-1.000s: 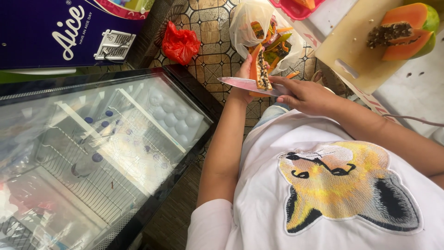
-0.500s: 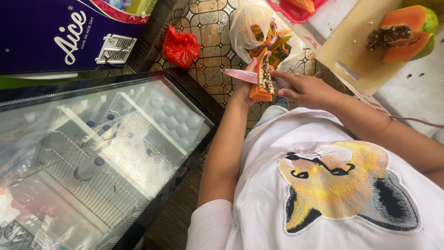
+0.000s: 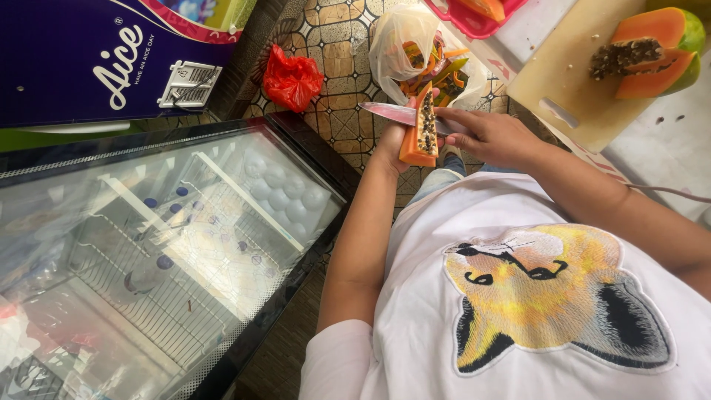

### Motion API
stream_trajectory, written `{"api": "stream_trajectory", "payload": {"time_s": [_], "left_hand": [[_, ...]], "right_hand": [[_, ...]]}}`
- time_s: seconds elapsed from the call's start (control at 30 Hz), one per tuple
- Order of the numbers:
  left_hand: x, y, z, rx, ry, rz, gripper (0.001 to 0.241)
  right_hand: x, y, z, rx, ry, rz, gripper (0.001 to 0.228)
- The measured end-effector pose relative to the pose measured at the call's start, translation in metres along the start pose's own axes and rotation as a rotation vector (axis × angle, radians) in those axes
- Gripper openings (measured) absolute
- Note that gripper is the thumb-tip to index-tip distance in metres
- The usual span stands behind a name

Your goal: Peeling and slicing papayas using a knife on a cutting board

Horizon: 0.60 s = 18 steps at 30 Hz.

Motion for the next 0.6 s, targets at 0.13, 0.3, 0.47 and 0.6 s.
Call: {"api": "stream_trajectory", "payload": {"time_s": [0.13,0.3,0.47,0.6], "left_hand": [[-0.011,-0.004,-0.004,-0.013,0.009,0.003,0.052],[-0.021,-0.012,-0.011,-0.009,-0.011,0.041,0.051],[-0.017,-0.012,-0.006,-0.003,-0.004,0.042,0.050],[-0.016,-0.010,-0.006,-0.005,0.008,0.036,0.049]], "right_hand": [[0.002,0.005,-0.004,-0.002,0.017,0.011,0.057],[0.005,0.014,-0.007,-0.006,0.052,0.048,0.056],[0.008,0.026,-0.014,-0.005,0.061,0.053,0.055],[0.010,0.025,-0.012,0.004,0.088,0.074,0.056]]}}
Point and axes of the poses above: each hand's wrist, its own z-axis away from the middle knuckle, its own x-axis out of the palm, y = z × x, the point moved 2 cm from there along -z, towards the middle knuckle, and after that the axes turned 6 degrees about -z, right-handed, at the moved point
